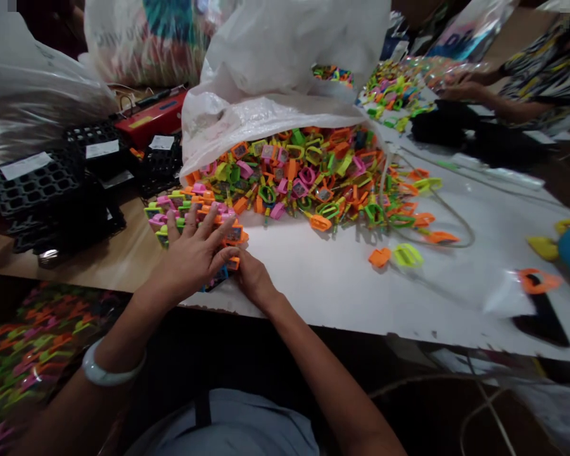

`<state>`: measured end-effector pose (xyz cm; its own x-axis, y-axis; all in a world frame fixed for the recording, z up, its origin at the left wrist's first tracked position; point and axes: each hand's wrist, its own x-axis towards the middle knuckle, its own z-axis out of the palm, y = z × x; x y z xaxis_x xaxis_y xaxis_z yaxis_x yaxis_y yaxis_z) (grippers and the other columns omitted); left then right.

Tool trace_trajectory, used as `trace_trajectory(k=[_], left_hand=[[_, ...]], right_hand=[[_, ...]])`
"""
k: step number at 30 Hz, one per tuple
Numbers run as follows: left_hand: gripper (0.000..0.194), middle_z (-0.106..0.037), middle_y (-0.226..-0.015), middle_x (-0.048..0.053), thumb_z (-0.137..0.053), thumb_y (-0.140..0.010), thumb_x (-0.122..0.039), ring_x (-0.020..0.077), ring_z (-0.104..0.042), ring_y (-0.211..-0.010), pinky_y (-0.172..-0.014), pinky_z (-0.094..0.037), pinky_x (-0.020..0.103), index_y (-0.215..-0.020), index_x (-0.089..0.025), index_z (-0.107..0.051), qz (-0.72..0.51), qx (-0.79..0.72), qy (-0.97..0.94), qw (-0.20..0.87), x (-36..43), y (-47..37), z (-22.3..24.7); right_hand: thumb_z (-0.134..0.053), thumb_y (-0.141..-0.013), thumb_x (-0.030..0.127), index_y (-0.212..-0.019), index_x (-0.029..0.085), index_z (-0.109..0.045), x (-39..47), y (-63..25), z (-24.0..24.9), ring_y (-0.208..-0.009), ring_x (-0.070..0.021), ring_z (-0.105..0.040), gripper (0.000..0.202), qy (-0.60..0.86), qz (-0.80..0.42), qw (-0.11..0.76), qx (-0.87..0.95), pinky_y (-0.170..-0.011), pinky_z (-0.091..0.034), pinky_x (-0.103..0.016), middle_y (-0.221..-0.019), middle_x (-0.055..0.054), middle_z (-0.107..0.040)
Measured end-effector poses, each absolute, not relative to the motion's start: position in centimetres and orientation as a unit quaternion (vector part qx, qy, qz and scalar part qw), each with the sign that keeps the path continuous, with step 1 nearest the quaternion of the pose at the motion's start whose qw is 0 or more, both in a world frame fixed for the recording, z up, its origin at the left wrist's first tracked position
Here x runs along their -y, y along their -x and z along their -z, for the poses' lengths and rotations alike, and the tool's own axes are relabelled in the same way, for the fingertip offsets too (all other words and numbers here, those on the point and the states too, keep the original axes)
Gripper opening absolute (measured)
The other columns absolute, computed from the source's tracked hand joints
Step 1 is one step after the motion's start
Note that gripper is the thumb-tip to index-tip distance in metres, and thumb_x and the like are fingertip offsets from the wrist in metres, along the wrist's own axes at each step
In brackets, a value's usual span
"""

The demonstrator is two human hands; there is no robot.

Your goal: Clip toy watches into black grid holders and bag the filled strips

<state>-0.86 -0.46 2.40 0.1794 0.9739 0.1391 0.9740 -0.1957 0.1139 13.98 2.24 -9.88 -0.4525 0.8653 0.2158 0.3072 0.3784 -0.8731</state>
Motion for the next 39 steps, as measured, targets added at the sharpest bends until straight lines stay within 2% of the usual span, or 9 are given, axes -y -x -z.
trace_trajectory(k=[6, 10, 15, 18, 21, 26, 29, 33, 39], left_hand=[[0.049, -0.036, -0.161, 0.007, -0.036, -0.103, -0.05, 0.0378, -0.022, -0.152, -0.118, -0.004, 0.073, -0.147, -0.032, -0.048, 0.08, 0.626, 0.775, 0.009, -0.4, 0.1, -2.1], [0.049, -0.036, -0.161, 0.006, -0.029, -0.105, -0.05, 0.0375, -0.023, -0.152, -0.118, -0.007, 0.073, -0.145, -0.032, -0.051, 0.092, 0.614, 0.784, 0.024, -0.5, 0.2, -1.7], [0.047, -0.038, -0.16, 0.004, -0.03, -0.105, -0.049, 0.0367, -0.023, -0.152, -0.119, -0.005, 0.072, -0.145, -0.033, -0.051, 0.104, 0.623, 0.776, 0.011, -0.3, 0.4, -1.6], [0.047, -0.039, -0.16, 0.003, -0.031, -0.105, -0.049, 0.035, -0.022, -0.153, -0.12, -0.004, 0.07, -0.145, -0.034, -0.051, 0.11, 0.615, 0.781, 0.011, -0.1, 0.5, -1.5], [0.048, -0.039, -0.159, 0.004, -0.029, -0.105, -0.049, 0.0345, -0.022, -0.153, -0.12, -0.004, 0.069, -0.145, -0.033, -0.051, 0.11, 0.611, 0.784, 0.008, -0.1, 0.7, -1.6], [0.049, -0.039, -0.16, 0.005, -0.028, -0.105, -0.048, 0.0361, -0.023, -0.152, -0.119, -0.007, 0.072, -0.145, -0.032, -0.051, 0.095, 0.618, 0.781, 0.005, -0.3, 0.5, -1.9], [0.049, -0.038, -0.16, 0.004, -0.029, -0.105, -0.049, 0.0363, -0.023, -0.152, -0.119, -0.008, 0.072, -0.145, -0.032, -0.051, 0.097, 0.617, 0.781, 0.006, -0.3, 0.3, -1.8], [0.048, -0.038, -0.16, 0.005, -0.03, -0.105, -0.047, 0.0365, -0.023, -0.152, -0.119, -0.009, 0.072, -0.145, -0.031, -0.051, 0.096, 0.616, 0.782, 0.014, -0.3, 0.3, -1.7], [0.048, -0.037, -0.16, 0.005, -0.03, -0.105, -0.047, 0.0362, -0.024, -0.152, -0.119, -0.011, 0.071, -0.145, -0.032, -0.051, 0.084, 0.621, 0.779, 0.015, -0.3, 0.4, -2.0]], right_hand=[[-0.057, -0.08, 0.016, -0.104, 0.019, -0.066, -4.4, -15.9, 9.3, -0.076, -0.017, -0.062, 0.025, 0.369, -0.412, 0.29, 0.781, -0.071, -0.051, -0.028, -0.092, -0.003, -0.07], [-0.053, -0.088, 0.019, -0.114, 0.019, -0.063, -9.4, -20.8, 8.0, -0.093, -0.0212, -0.062, 0.028, 0.585, -0.204, 0.332, 0.711, -0.08, -0.05, -0.034, -0.115, -0.013, -0.06], [-0.059, -0.092, 0.037, -0.112, 0.015, -0.062, -11.2, -23.2, 6.7, -0.094, -0.0262, -0.06, 0.029, 0.723, -0.068, 0.129, 0.676, -0.079, -0.046, -0.037, -0.119, -0.017, -0.054], [-0.055, -0.094, 0.042, -0.098, 0.018, -0.062, -8.6, -23.3, 7.3, -0.086, -0.0226, -0.06, 0.026, 0.707, -0.069, 0.107, 0.696, -0.073, -0.044, -0.033, -0.11, -0.012, -0.057], [-0.056, -0.093, 0.034, -0.105, 0.018, -0.058, -6.4, -24.3, 7.9, -0.083, -0.0216, -0.061, 0.02, 0.713, -0.069, 0.119, 0.687, -0.069, -0.041, -0.031, -0.107, -0.011, -0.061], [-0.073, -0.078, 0.038, -0.098, 0.018, -0.062, -5.7, -26.5, 7.0, -0.078, -0.0233, -0.064, 0.03, 0.76, -0.186, 0.118, 0.612, -0.066, -0.041, -0.031, -0.084, -0.007, -0.069], [-0.07, -0.077, 0.048, -0.082, 0.02, -0.064, -5.3, -25.1, 6.6, -0.065, -0.0181, -0.06, 0.029, 0.656, -0.372, 0.216, 0.62, -0.06, -0.043, -0.029, -0.07, -0.002, -0.065], [-0.067, -0.079, 0.055, -0.096, 0.019, -0.063, -3.9, -19.8, 7.4, -0.059, -0.0136, -0.059, 0.04, 0.477, -0.577, 0.336, 0.571, -0.058, -0.048, -0.028, -0.083, -0.003, -0.07], [-0.068, -0.076, 0.041, -0.087, 0.02, -0.067, -3.8, -15.3, 10.0, -0.08, -0.0206, -0.064, 0.024, 0.417, -0.562, 0.369, 0.613, -0.08, -0.053, -0.036, -0.087, -0.004, -0.073]])
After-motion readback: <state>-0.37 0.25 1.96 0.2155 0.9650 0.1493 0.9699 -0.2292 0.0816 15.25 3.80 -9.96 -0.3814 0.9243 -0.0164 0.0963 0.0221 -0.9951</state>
